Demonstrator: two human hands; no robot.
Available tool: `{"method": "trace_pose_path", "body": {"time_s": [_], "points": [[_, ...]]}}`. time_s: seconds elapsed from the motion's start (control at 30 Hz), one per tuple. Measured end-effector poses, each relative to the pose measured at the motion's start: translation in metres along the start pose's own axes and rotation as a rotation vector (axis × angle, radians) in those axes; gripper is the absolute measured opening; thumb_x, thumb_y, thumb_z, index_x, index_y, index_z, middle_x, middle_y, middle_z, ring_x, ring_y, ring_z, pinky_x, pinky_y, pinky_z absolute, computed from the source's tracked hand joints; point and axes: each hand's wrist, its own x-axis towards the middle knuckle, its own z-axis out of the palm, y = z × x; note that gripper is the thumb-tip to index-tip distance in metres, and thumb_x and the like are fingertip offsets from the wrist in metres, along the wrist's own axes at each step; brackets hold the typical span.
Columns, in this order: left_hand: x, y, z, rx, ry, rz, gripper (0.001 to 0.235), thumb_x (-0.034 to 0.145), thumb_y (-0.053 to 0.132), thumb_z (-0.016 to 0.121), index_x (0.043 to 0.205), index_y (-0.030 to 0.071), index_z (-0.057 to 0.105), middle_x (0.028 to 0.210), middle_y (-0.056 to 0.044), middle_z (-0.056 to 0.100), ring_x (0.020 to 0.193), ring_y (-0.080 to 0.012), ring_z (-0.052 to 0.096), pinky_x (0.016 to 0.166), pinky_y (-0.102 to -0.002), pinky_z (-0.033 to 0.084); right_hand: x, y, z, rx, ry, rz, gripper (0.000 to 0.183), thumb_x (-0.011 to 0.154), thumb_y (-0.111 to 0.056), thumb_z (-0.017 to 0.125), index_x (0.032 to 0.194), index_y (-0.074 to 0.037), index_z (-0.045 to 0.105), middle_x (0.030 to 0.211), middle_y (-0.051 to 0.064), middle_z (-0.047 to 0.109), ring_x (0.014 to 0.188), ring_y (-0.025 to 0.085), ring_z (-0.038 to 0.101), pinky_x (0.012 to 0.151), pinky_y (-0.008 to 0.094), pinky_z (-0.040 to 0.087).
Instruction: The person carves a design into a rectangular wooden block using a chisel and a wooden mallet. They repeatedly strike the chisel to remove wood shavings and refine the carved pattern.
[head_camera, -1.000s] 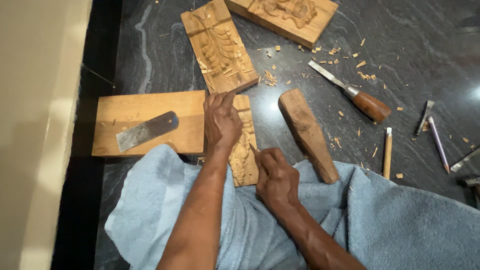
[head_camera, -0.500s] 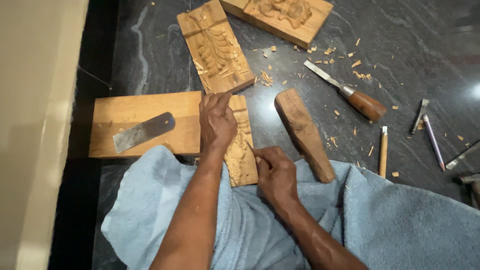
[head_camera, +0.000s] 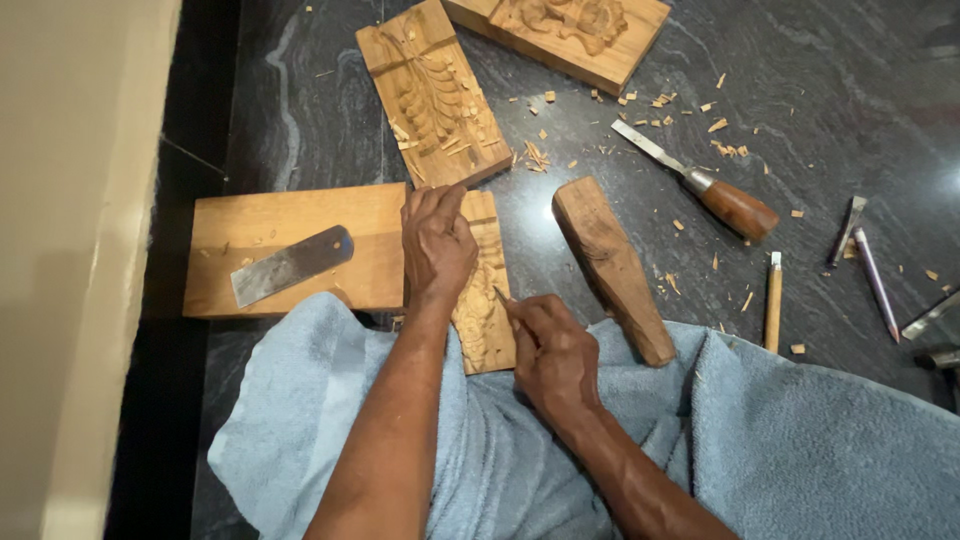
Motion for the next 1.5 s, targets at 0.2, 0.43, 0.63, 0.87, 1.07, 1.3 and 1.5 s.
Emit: {"method": "trace_pose_path", "body": {"time_s": [0.2, 0.43, 0.63, 0.87, 1.07, 1.3, 1.5], "points": [[0.000, 0.006, -0.002, -0.008, 0.003, -0.023, 0.031, 0.085, -0.006, 0.058, 0.111, -0.002, 0.073, 0.112, -0.016, 0.071, 0.115, -0.0377, 0.059, 0.103, -0.046, 0.045, 0.003, 0.001, -0.006, -0.033, -0.026, -0.047, 0.014, 0.088, 0.000, 0.068, 0.099, -0.004, 0.075, 0.099, 0.010, 0.073, 0.082, 0.030, 0.073, 0.068, 0.037, 0.058], [0.001, 0.009, -0.004, 0.012, -0.016, 0.023, 0.032, 0.083, -0.007, 0.058, 0.112, -0.004, 0.072, 0.112, -0.018, 0.070, 0.113, -0.0390, 0.059, 0.104, -0.047, 0.045, 0.009, 0.005, 0.000, -0.063, -0.043, 0.006, 0.014, 0.085, -0.003, 0.069, 0.097, -0.007, 0.076, 0.094, 0.011, 0.072, 0.082, 0.035, 0.070, 0.069, 0.041, 0.055], [0.006, 0.007, -0.006, -0.010, 0.018, 0.020, 0.034, 0.081, -0.006, 0.058, 0.111, -0.001, 0.072, 0.113, -0.017, 0.071, 0.114, -0.0388, 0.059, 0.102, -0.047, 0.045, 0.013, 0.008, -0.005, 0.154, -0.023, 0.154, 0.018, 0.088, -0.002, 0.066, 0.102, -0.006, 0.076, 0.094, 0.012, 0.074, 0.084, 0.030, 0.073, 0.073, 0.036, 0.056], [0.000, 0.001, -0.002, -0.006, -0.014, -0.017, 0.034, 0.085, -0.007, 0.058, 0.115, -0.001, 0.073, 0.115, -0.016, 0.071, 0.115, -0.0362, 0.060, 0.103, -0.045, 0.045, 0.002, 0.008, -0.005, 0.047, -0.050, 0.148, 0.017, 0.087, -0.005, 0.068, 0.101, -0.008, 0.078, 0.095, 0.012, 0.074, 0.085, 0.030, 0.073, 0.073, 0.037, 0.056], [0.000, 0.002, -0.001, -0.013, -0.025, -0.026, 0.033, 0.084, -0.007, 0.059, 0.114, -0.001, 0.074, 0.114, -0.015, 0.072, 0.115, -0.0362, 0.060, 0.103, -0.045, 0.045, 0.007, 0.012, -0.007, -0.007, -0.102, 0.117, 0.019, 0.086, -0.006, 0.067, 0.102, -0.009, 0.078, 0.097, 0.013, 0.074, 0.087, 0.033, 0.072, 0.074, 0.039, 0.056], [0.001, 0.001, 0.002, 0.001, -0.011, -0.029, 0.035, 0.082, -0.006, 0.058, 0.113, -0.002, 0.073, 0.116, -0.016, 0.072, 0.115, -0.0377, 0.059, 0.104, -0.046, 0.044, 0.013, 0.018, 0.000, -0.062, -0.113, 0.062, 0.016, 0.086, -0.004, 0.067, 0.096, -0.010, 0.077, 0.092, 0.011, 0.073, 0.081, 0.033, 0.071, 0.069, 0.040, 0.056], [0.003, 0.002, -0.003, -0.021, -0.033, -0.049, 0.036, 0.081, -0.005, 0.058, 0.114, -0.001, 0.073, 0.117, -0.016, 0.071, 0.116, -0.0371, 0.060, 0.105, -0.046, 0.045, 0.008, 0.013, -0.003, -0.034, -0.101, -0.061, 0.016, 0.088, -0.003, 0.065, 0.101, -0.008, 0.072, 0.093, 0.013, 0.070, 0.079, 0.035, 0.070, 0.066, 0.043, 0.056]]}}
